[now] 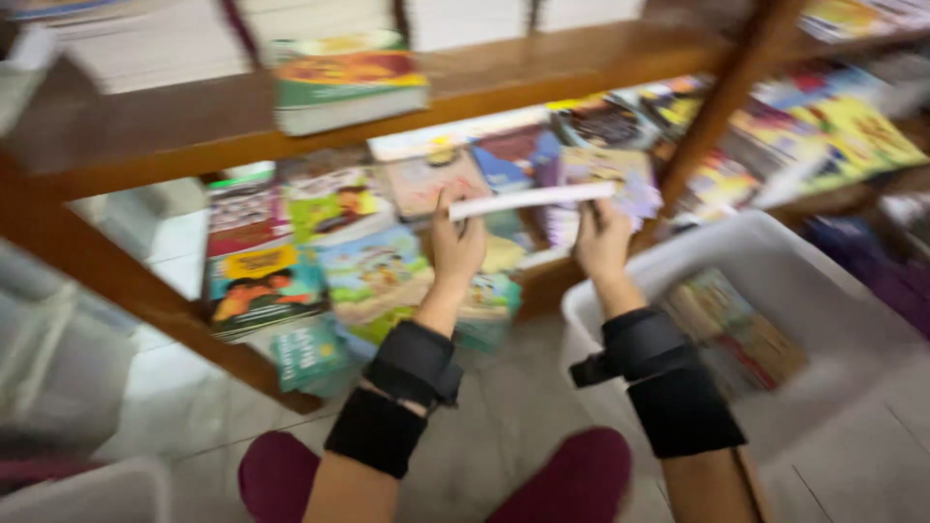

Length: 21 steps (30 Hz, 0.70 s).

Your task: The person sorts and packs children's books by picking them up from low shelves and placing them into plastic bins, aligning the books by hand as they are placed into the bins.

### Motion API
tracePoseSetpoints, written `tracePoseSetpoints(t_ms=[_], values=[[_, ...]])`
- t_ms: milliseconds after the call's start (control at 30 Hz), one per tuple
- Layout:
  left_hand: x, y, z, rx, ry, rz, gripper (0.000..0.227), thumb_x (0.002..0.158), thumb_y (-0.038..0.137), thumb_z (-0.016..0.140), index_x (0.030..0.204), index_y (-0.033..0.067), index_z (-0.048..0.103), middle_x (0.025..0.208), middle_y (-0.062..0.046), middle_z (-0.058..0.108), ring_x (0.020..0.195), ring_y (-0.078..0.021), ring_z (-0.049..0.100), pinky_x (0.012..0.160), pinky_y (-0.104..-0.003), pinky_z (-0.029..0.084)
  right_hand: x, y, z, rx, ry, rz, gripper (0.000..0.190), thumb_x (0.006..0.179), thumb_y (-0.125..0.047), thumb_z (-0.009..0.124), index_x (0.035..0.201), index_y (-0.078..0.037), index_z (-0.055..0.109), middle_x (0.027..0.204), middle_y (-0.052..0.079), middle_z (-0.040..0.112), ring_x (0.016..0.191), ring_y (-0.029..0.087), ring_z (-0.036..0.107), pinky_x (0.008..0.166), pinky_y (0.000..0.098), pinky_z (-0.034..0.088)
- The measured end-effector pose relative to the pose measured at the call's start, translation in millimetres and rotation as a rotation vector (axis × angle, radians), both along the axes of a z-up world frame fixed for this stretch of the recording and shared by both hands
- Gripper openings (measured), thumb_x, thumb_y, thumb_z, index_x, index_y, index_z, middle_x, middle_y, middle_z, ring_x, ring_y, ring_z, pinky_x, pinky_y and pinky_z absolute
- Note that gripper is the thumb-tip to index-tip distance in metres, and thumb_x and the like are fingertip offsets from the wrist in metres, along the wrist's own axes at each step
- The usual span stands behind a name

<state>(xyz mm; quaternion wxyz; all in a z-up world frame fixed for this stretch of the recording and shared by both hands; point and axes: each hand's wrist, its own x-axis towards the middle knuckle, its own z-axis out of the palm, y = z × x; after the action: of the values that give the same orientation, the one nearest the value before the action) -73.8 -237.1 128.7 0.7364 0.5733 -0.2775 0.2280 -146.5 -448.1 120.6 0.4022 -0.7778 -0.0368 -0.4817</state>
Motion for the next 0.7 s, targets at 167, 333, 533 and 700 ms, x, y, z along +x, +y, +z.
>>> tracePoseSetpoints(t_ms=[167, 333, 533, 700], values=[[-63, -138, 66, -0.017, -0.157, -0.262, 0.018, 0.094, -0.010, 0.055, 0.104, 0.0042, 0.058, 0.097, -0.006, 0.065, 0.095, -0.0133, 0.062, 0.089, -0.027, 0.052, -118, -119, 62, -0.073, -0.101, -0.112, 0.022, 0.107, 0.007, 0.059, 0.127, 0.002, 0.066, 0.117, 0.012, 0.072, 0.109, 0.022, 0.067, 0.099, 0.0337, 0.052], [-117, -255, 104, 0.024, -0.214, -0.405, 0.026, 0.086, -0.014, 0.052, 0.104, 0.0048, 0.059, 0.095, -0.006, 0.063, 0.092, -0.0147, 0.063, 0.087, -0.028, 0.052, -205, -218, 71, -0.040, -0.136, -0.284, 0.021, 0.111, 0.005, 0.058, 0.131, 0.004, 0.063, 0.105, 0.009, 0.070, 0.097, 0.013, 0.064, 0.091, 0.0270, 0.053], [-139, -380, 95, 0.130, -0.211, -0.594, 0.035, 0.083, -0.007, 0.057, 0.114, 0.0104, 0.059, 0.106, -0.008, 0.069, 0.104, -0.0187, 0.069, 0.093, -0.030, 0.053, -261, -306, 41, 0.013, -0.194, -0.392, 0.020, 0.118, 0.003, 0.055, 0.137, 0.007, 0.058, 0.121, 0.008, 0.068, 0.110, 0.012, 0.061, 0.102, 0.0265, 0.052], [-117, -489, 31, 0.324, -0.321, -0.450, 0.048, 0.082, 0.007, 0.067, 0.128, 0.0082, 0.053, 0.125, -0.020, 0.065, 0.121, -0.0389, 0.062, 0.102, -0.042, 0.050, -272, -379, -26, 0.141, -0.201, -0.438, 0.017, 0.123, -0.002, 0.054, 0.138, 0.008, 0.051, 0.121, 0.008, 0.060, 0.108, 0.013, 0.054, 0.097, 0.0238, 0.046]])
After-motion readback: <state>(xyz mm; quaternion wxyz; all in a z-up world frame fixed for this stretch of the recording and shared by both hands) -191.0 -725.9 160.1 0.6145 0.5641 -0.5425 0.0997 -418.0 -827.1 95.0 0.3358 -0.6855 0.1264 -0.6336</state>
